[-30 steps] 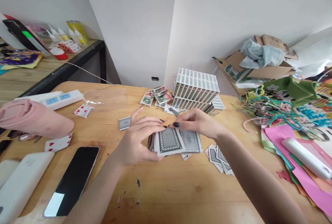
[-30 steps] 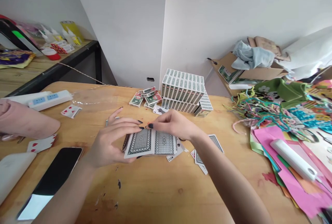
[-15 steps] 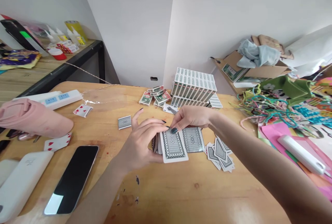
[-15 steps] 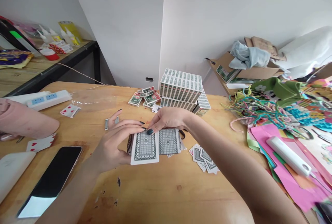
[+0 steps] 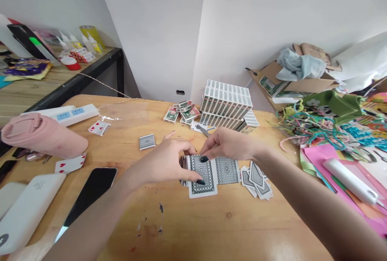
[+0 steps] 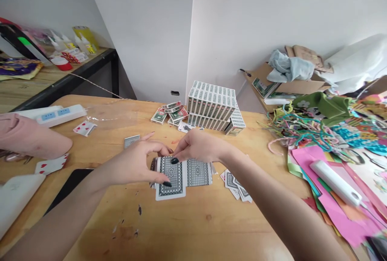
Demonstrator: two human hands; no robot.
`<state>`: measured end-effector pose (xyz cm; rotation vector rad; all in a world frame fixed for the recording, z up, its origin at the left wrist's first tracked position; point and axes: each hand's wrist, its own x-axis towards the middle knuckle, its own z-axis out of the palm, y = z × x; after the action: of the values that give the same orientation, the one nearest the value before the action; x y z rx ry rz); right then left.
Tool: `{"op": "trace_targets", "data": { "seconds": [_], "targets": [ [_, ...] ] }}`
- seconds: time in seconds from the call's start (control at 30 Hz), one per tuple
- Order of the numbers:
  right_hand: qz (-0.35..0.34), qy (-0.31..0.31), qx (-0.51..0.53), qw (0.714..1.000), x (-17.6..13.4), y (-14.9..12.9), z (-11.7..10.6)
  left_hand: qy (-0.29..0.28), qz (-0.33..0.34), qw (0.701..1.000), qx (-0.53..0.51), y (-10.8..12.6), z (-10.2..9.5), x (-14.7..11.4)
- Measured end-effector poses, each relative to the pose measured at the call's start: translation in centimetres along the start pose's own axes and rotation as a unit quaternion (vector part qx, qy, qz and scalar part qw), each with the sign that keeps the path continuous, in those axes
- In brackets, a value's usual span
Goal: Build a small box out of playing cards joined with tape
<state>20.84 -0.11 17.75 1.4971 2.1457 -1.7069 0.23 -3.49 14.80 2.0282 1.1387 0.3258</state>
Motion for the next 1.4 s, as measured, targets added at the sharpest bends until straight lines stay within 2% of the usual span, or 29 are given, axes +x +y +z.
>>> {"op": "trace_targets", "data": {
  "seconds": [0.13, 0.37, 0.47, 0.53, 0.73, 1.0, 1.2, 1.4],
  "targets": [
    [0.006, 0.01, -0.035, 0.999, -0.5, 0.1, 0.3, -0.062, -0.045, 0.996, -0.039, 0.4, -0.2, 0.3],
    [0.004, -0.003, -0.03, 1.0, -0.5, 0.6, 0.5, -0.09, -0.058, 0.994, -0.036, 0.6, 0.2, 0.6],
    [0.011, -0.014, 0.014, 1.0, -0.4, 1.1, 0.7, -0.076, -0.053, 0.996, -0.015, 0.5, 0.5, 0.7],
    [0.01, -0.001, 0.021, 1.0, -0.4, 1.3, 0.9, -0.07, -0.043, 0.997, -0.013, 0.4, 0.6, 0.6],
    [-0.007, 0.067, -0.033, 0.997, -0.6, 1.3, 1.7, -0.046, -0.016, 0.999, -0.009, -0.1, 0.7, 0.5],
    [-0.025, 0.1, -0.081, 0.991, -1.0, 1.2, 2.4, -0.03, 0.038, 0.999, -0.011, -0.1, 0.8, 0.3],
    [-0.044, 0.161, -0.113, 0.979, -1.8, 0.4, 3.4, 0.001, 0.073, 0.997, 0.028, 0.4, 1.2, 0.4],
    [-0.069, 0.181, -0.125, 0.973, -1.8, 0.7, 3.6, 0.025, 0.096, 0.993, 0.056, 0.5, 1.9, 0.3]
  ]
}}
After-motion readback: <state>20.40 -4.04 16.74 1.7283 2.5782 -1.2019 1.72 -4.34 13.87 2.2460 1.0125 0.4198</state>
